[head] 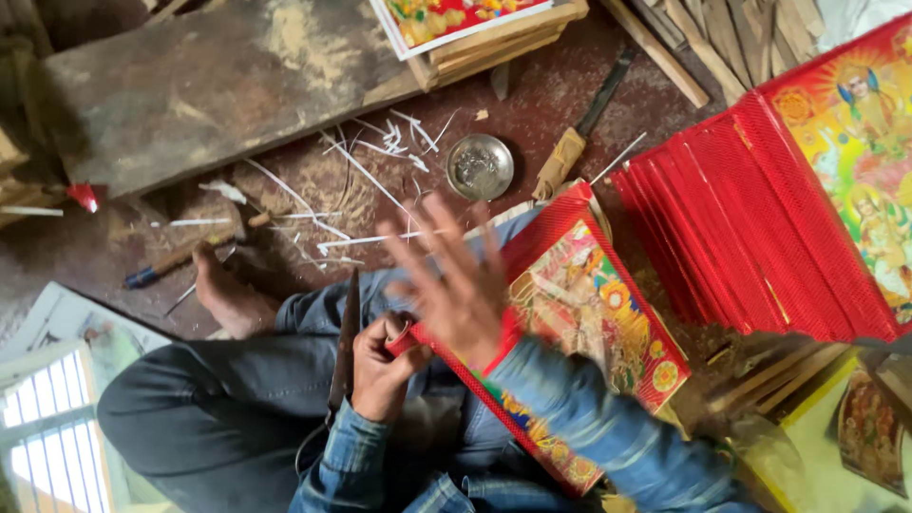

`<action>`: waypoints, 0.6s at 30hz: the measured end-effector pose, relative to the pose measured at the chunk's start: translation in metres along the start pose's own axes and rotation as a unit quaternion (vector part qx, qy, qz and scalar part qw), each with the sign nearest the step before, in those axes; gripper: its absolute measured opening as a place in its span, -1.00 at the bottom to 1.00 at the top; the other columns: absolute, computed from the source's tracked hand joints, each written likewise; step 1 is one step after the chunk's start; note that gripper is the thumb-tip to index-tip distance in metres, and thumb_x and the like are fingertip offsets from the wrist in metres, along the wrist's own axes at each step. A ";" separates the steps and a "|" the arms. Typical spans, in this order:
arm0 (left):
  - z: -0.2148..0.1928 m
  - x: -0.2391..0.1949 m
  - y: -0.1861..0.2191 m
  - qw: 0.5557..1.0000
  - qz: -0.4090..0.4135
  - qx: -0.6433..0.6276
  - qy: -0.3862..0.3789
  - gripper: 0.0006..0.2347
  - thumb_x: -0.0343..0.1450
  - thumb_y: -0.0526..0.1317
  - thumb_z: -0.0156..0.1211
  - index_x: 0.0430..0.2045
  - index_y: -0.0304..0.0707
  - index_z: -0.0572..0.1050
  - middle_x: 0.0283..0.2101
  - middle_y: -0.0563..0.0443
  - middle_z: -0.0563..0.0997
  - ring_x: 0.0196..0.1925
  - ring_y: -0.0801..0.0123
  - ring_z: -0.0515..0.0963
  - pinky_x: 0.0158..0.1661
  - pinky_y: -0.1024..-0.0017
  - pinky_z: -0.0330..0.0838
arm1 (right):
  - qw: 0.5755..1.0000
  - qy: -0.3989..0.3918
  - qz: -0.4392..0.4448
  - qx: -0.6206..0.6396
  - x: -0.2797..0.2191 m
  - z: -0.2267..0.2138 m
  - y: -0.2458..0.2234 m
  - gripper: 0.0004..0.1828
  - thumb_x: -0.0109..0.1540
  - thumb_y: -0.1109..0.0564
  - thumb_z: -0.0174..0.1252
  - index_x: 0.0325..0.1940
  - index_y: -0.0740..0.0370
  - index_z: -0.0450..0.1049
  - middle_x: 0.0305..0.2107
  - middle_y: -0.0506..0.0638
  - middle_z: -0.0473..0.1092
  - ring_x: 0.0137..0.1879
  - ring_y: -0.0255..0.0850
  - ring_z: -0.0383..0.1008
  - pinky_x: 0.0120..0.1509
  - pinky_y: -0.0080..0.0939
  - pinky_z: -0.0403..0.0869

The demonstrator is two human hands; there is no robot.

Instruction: The person sits on the floor and assembles deity pictures by wrapping red mesh around the edges. Using shears, the person cuts the mesh to size, folds it over the picture edges, and secures it with staples. The person handles multiple pictures one at a time, repeating the wrapping and stapling process.

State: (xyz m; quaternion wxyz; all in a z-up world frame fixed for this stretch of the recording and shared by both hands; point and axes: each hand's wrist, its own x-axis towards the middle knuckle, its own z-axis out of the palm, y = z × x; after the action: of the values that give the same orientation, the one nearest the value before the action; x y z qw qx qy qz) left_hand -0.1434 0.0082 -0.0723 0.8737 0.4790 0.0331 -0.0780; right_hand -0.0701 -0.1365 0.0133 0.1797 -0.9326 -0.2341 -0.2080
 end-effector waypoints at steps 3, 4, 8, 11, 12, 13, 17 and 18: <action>0.002 0.004 0.003 1.000 0.008 -0.019 -0.008 -0.71 0.26 -0.49 0.27 -0.65 -0.19 0.22 -0.43 0.09 0.45 -0.33 0.51 0.39 -0.30 0.49 0.31 | 0.938 -0.037 0.221 0.264 0.029 -0.004 0.073 -0.51 0.45 0.02 -0.16 0.50 -0.06 0.19 0.51 0.00 0.02 0.51 -0.13 0.30 0.56 -0.07 0.32; 0.003 0.005 0.005 1.000 0.000 -0.026 -0.002 -0.72 0.27 -0.49 0.26 -0.65 -0.20 0.23 -0.44 0.09 0.45 -0.35 0.51 0.38 -0.32 0.48 0.30 | 0.996 0.030 0.075 0.026 0.028 -0.021 0.102 -0.51 0.51 0.09 -0.21 0.55 0.18 0.19 0.45 0.13 0.20 0.64 0.12 0.06 0.72 0.15 0.08; 0.007 0.008 0.009 1.000 -0.020 -0.018 0.000 -0.73 0.25 -0.50 0.24 -0.67 -0.21 0.24 -0.43 0.07 0.48 -0.35 0.51 0.39 -0.31 0.48 0.30 | 0.980 0.032 0.092 -0.171 0.031 -0.037 0.172 -0.40 0.56 -0.20 -0.31 0.51 0.17 0.29 0.42 0.15 0.25 0.61 0.09 0.05 0.64 0.36 -0.11; 0.006 0.010 0.010 0.999 -0.002 -0.051 -0.017 -0.70 0.29 -0.50 0.25 -0.64 -0.20 0.20 -0.46 0.12 0.40 -0.35 0.53 0.33 -0.30 0.47 0.26 | 0.972 0.053 0.082 -0.214 0.035 -0.028 0.179 -0.39 0.52 -0.22 -0.32 0.49 0.12 0.33 0.41 0.10 0.27 0.60 0.02 0.06 0.64 0.33 -0.10; 0.005 0.007 0.008 0.999 -0.009 -0.052 -0.011 -0.71 0.28 -0.50 0.24 -0.64 -0.20 0.20 -0.46 0.12 0.40 -0.36 0.53 0.32 -0.31 0.48 0.25 | 0.968 0.057 0.072 -0.234 0.037 -0.025 0.172 -0.39 0.50 -0.22 -0.31 0.48 0.10 0.35 0.40 0.07 0.29 0.60 -0.02 0.07 0.63 0.30 -0.09; 0.004 0.003 0.006 0.998 -0.016 -0.054 -0.005 -0.71 0.27 -0.50 0.24 -0.65 -0.20 0.20 -0.47 0.12 0.40 -0.37 0.54 0.31 -0.32 0.48 0.24 | 0.974 0.054 0.066 -0.212 0.036 -0.021 0.158 -0.42 0.50 -0.20 -0.28 0.48 0.08 0.32 0.41 0.06 0.27 0.60 -0.01 0.08 0.64 0.27 -0.06; 0.002 0.009 -0.002 0.998 -0.045 -0.038 0.024 -0.77 0.25 -0.48 0.25 -0.59 -0.19 0.28 -0.45 0.14 0.42 -0.35 0.53 0.36 -0.29 0.50 0.28 | 0.999 -0.004 -0.042 -0.027 0.014 0.003 0.047 -0.51 0.48 -0.12 -0.15 0.48 -0.01 0.19 0.45 0.03 0.20 0.60 -0.01 0.13 0.67 0.14 0.07; 0.001 0.008 -0.004 0.992 -0.097 -0.039 0.072 -0.83 0.23 -0.48 0.23 -0.55 -0.22 0.38 -0.43 0.13 0.47 -0.34 0.52 0.41 -0.26 0.52 0.32 | 0.997 -0.010 -0.077 -0.021 0.006 0.008 0.017 -0.52 0.47 -0.10 -0.12 0.48 -0.03 0.16 0.46 0.02 0.18 0.60 0.00 0.14 0.68 0.11 0.11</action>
State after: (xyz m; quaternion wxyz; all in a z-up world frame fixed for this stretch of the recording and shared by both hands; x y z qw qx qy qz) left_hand -0.1359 0.0046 -0.0765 0.8754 0.4436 0.1451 -0.1260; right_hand -0.0542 -0.1446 0.0055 0.1411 -0.9173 -0.3024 -0.2172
